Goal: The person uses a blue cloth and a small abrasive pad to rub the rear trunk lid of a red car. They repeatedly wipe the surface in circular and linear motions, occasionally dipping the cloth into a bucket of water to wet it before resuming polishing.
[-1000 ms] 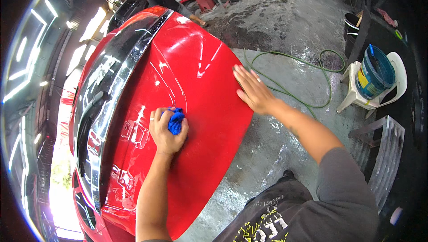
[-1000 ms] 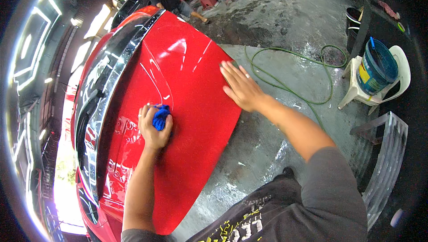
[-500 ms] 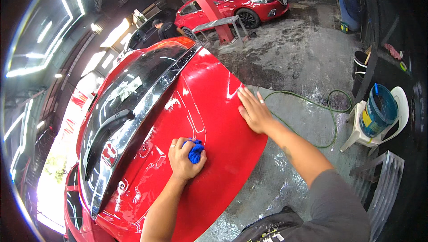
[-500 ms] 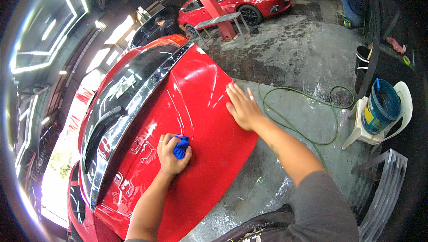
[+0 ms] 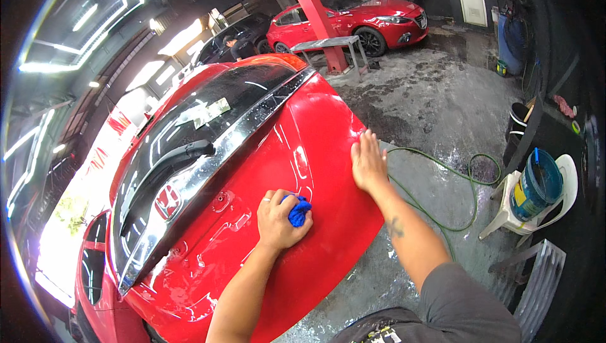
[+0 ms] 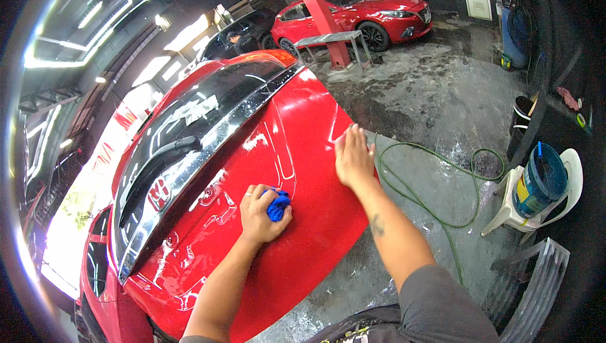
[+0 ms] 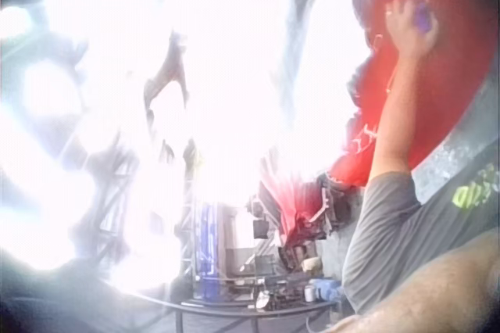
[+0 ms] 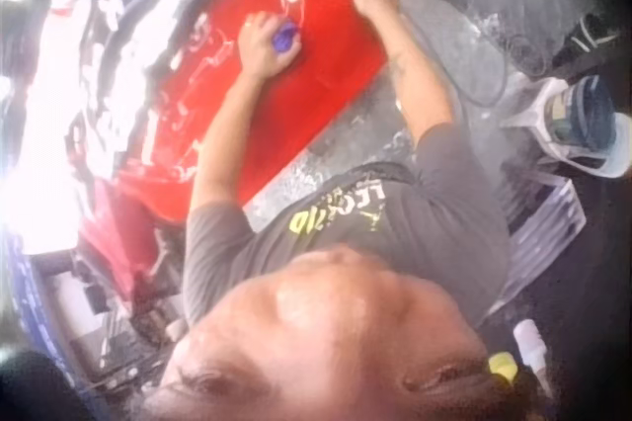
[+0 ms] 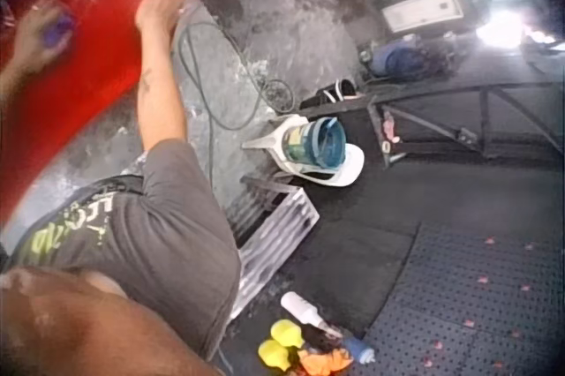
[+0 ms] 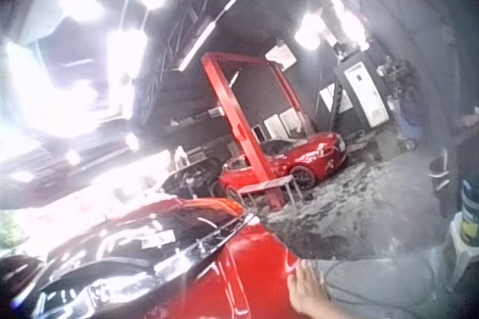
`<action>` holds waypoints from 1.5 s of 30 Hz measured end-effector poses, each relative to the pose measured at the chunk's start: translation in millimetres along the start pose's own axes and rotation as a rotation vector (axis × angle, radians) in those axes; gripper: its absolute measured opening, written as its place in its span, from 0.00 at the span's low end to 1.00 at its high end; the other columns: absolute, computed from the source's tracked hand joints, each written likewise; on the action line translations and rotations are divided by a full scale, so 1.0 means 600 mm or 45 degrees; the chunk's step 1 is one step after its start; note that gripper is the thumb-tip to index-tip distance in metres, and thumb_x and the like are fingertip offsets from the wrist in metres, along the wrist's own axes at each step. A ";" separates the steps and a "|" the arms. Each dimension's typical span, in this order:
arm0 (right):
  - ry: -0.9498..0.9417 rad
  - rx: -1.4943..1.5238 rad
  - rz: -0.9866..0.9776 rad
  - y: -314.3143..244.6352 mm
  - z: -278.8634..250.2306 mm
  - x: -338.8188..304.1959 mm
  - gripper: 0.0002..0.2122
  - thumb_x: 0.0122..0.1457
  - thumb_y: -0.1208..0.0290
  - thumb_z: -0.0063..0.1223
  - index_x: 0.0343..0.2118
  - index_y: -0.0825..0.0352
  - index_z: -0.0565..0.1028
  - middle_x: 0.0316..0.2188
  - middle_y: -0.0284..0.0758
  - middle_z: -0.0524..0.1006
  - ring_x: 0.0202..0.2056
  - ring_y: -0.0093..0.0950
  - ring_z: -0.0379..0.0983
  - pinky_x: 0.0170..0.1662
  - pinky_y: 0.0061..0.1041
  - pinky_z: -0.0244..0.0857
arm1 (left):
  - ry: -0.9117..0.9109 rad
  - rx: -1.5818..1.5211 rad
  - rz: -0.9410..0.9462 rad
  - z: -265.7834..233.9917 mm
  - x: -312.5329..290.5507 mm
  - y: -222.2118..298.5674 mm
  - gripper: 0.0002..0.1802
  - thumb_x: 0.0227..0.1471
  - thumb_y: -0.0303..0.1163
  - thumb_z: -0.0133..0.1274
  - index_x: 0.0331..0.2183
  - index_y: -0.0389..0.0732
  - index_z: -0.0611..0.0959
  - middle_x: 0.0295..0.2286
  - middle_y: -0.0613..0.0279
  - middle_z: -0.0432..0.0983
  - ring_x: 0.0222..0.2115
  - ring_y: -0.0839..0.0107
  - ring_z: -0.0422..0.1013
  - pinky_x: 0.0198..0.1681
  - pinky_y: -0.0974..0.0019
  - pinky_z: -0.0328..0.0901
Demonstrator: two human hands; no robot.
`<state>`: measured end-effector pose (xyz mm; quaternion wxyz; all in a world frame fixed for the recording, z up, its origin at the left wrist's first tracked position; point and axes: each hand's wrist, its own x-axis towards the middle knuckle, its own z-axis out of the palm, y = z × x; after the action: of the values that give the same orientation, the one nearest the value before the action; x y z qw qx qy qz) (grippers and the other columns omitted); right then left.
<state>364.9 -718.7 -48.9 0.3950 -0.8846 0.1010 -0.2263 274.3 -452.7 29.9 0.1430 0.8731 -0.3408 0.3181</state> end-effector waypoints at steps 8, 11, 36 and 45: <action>-0.024 -0.138 -0.293 0.012 0.007 -0.058 0.33 0.79 0.53 0.40 0.77 0.72 0.56 0.81 0.51 0.52 0.81 0.50 0.45 0.78 0.70 0.40 | -0.001 0.022 -0.017 -0.004 -0.009 -0.002 0.16 0.42 0.39 0.73 0.33 0.44 0.87 0.36 0.58 0.81 0.39 0.52 0.76 0.43 0.49 0.72; 0.025 -0.155 -0.223 0.006 0.004 -0.023 0.33 0.79 0.53 0.41 0.76 0.73 0.57 0.80 0.53 0.53 0.81 0.51 0.45 0.77 0.72 0.40 | -0.013 0.010 -0.018 -0.005 0.005 0.006 0.16 0.42 0.39 0.72 0.33 0.44 0.87 0.36 0.58 0.81 0.39 0.52 0.76 0.43 0.49 0.72; -0.209 0.280 -0.963 -0.066 0.059 -0.373 0.33 0.70 0.58 0.54 0.70 0.80 0.66 0.73 0.61 0.64 0.76 0.59 0.56 0.79 0.58 0.45 | 0.111 0.021 -0.132 0.008 -0.031 -0.020 0.14 0.43 0.30 0.70 0.34 0.41 0.84 0.38 0.51 0.81 0.40 0.46 0.76 0.46 0.46 0.72; 0.185 0.074 -0.364 0.052 0.042 -0.075 0.32 0.74 0.63 0.49 0.75 0.77 0.58 0.75 0.63 0.59 0.77 0.59 0.52 0.80 0.54 0.45 | 0.115 -0.015 -0.118 0.006 -0.009 0.008 0.13 0.46 0.32 0.70 0.35 0.41 0.85 0.38 0.51 0.82 0.41 0.47 0.77 0.45 0.47 0.73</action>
<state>337.3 -707.3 -101.4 0.3757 -0.8595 -0.0043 -0.3464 269.6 -455.1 23.6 0.1778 0.8718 -0.2949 0.3482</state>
